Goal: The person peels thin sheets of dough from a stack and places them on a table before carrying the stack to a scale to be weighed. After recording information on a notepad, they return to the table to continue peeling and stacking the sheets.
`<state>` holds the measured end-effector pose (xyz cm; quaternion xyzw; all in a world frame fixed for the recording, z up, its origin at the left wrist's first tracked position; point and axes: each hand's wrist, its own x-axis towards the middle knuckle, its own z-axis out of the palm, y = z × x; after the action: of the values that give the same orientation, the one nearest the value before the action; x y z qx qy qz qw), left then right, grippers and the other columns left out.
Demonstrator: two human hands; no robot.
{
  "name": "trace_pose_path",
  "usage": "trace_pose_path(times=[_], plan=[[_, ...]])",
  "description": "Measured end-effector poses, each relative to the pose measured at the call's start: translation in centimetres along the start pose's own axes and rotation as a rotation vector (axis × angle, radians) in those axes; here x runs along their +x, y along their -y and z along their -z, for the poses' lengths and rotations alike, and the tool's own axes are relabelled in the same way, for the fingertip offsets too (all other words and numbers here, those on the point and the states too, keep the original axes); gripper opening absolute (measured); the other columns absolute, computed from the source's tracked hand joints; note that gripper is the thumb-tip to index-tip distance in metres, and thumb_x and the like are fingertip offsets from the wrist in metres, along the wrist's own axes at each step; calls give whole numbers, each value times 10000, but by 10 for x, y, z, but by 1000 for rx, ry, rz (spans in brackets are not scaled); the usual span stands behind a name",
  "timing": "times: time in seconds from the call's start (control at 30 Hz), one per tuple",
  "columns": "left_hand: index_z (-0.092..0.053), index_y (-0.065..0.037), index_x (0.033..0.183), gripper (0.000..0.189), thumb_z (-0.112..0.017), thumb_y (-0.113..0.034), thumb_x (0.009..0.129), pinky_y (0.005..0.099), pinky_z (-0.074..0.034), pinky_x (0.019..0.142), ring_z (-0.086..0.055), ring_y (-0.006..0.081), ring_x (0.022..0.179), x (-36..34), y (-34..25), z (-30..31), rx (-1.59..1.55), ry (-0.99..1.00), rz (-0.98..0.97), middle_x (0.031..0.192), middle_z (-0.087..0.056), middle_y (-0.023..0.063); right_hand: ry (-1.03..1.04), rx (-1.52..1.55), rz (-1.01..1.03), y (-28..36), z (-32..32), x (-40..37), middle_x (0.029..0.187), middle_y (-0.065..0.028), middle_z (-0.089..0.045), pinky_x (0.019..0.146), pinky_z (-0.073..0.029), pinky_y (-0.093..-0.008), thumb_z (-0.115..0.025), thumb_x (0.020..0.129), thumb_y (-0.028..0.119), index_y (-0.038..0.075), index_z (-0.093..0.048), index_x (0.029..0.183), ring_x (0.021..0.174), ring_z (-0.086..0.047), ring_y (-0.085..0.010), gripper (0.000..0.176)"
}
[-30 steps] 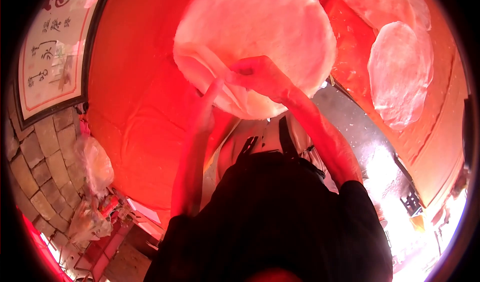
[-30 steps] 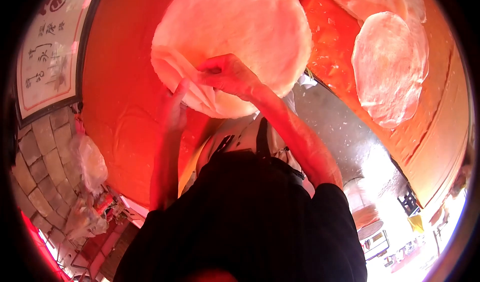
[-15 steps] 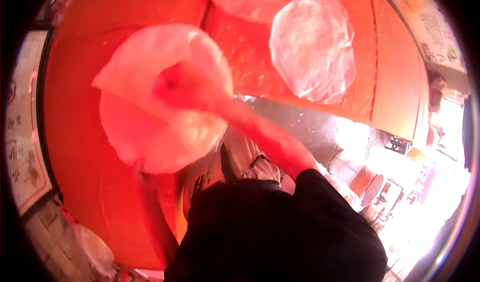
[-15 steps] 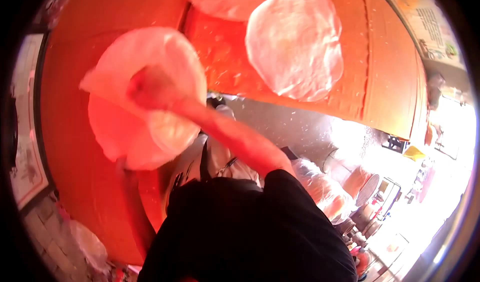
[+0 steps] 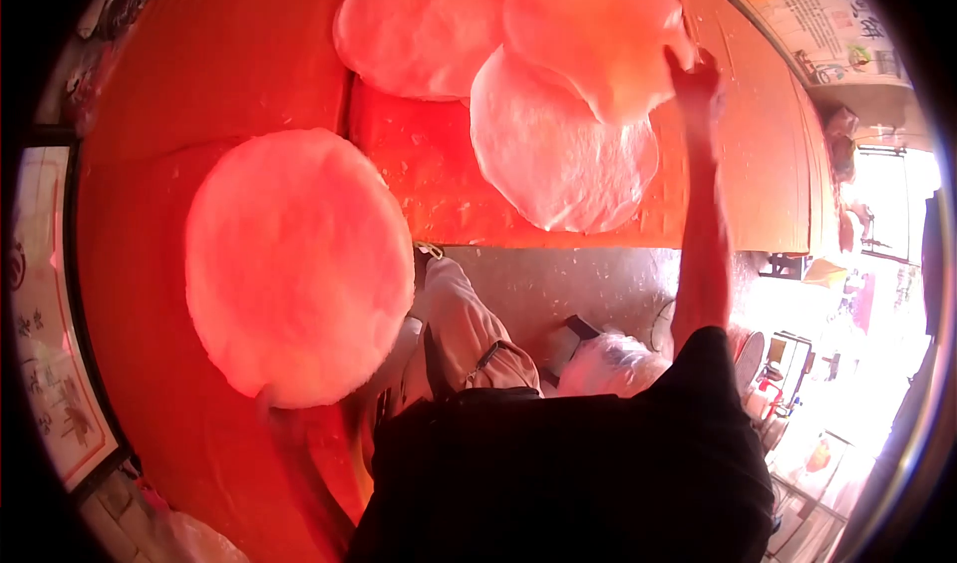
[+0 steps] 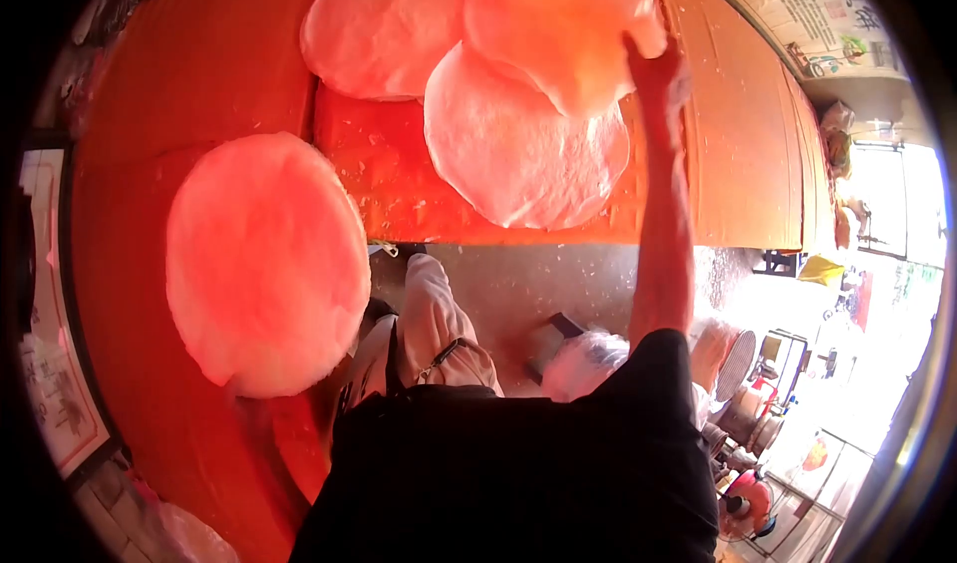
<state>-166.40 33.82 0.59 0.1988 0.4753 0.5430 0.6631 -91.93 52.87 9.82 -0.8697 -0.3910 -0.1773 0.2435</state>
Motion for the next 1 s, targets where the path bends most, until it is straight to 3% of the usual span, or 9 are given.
trace_pose_path(times=[0.07, 0.13, 0.2, 0.27, 0.5, 0.7, 0.83, 0.93, 1.0], plan=[[-395, 27, 1382, 440, -418, -225, 1023, 409, -364, 1029, -475, 237, 1210, 2, -1, 4, -33, 63, 16, 1358, -483, 108, -60, 404, 269, 25, -47, -52, 904, -132, -702, 726, -537, -355, -760, 806, 277, 19, -626, 1149, 865, -671, -250, 449], [-387, 29, 1390, 447, -404, -237, 1032, 413, -357, 1037, -467, 239, 1220, 1, -3, 6, -65, 139, 24, 1369, -475, 109, 834, 1305, -165, 97, -45, -180, 966, -113, -671, 763, -526, -350, -670, 851, 114, 24, -631, 1135, 867, -642, -244, 300], [-391, 23, 1383, 439, -418, -225, 1022, 404, -365, 1020, -474, 231, 1201, -1, -9, 5, -62, 149, 22, 1347, -483, 103, 1421, 865, 572, 219, 28, -235, 1133, -117, -650, 934, -462, -310, -573, 915, 188, 26, -543, 1267, 1057, -609, -206, 389], [-408, 9, 1361, 421, -459, -189, 993, 383, -387, 978, -496, 212, 1153, -1, -8, 7, -22, 88, 8, 1293, -506, 90, 1678, 839, 526, 297, 84, -297, 1225, -127, -588, 983, -437, -342, -667, 883, 242, 47, -544, 1283, 1184, -524, -221, 462], [-468, -39, 1285, 416, -605, -62, 892, 309, -465, 833, -572, 147, 986, 1, 3, -18, 26, -51, -32, 1101, -586, 46, 1597, 1246, 340, 324, 35, -387, 732, -115, -679, 622, -530, -294, -654, 739, 104, 29, -678, 976, 699, -659, -148, 250], [-483, -8, 1273, 401, -606, -66, 895, 321, -440, 897, -546, 153, 1063, -8, -12, -64, 15, -215, -60, 1153, -580, 50, 1359, 1013, 609, 336, 60, -408, 694, -160, -601, 639, -499, -308, -642, 811, 122, -5, -643, 977, 680, -629, -136, 209], [-522, 1, 1229, 345, -599, -55, 897, 313, -449, 890, -558, 156, 1051, -9, -10, -73, 106, -314, -80, 1152, -582, 56, 1661, 1107, 42, 334, 41, -405, 729, -162, -639, 644, -504, -309, -653, 827, 180, 22, -666, 975, 718, -660, -152, 217], [-552, 4, 1165, 261, -568, -72, 916, 315, -483, 837, -604, 172, 967, -6, -1, -54, 143, -305, -86, 1086, -612, 67, 1489, 980, 556, 333, 56, -406, 786, -152, -675, 661, -512, -304, -682, 824, 213, 11, -669, 986, 747, -672, -169, 260], [-567, -3, 1129, 221, -556, -91, 927, 314, -499, 769, -624, 172, 893, -6, 4, -37, 142, -270, -78, 1050, -627, 70, 1616, 998, 494, 338, 77, -401, 860, -152, -697, 691, -525, -325, -721, 800, 296, 24, -669, 1027, 782, -682, -229, 358]])
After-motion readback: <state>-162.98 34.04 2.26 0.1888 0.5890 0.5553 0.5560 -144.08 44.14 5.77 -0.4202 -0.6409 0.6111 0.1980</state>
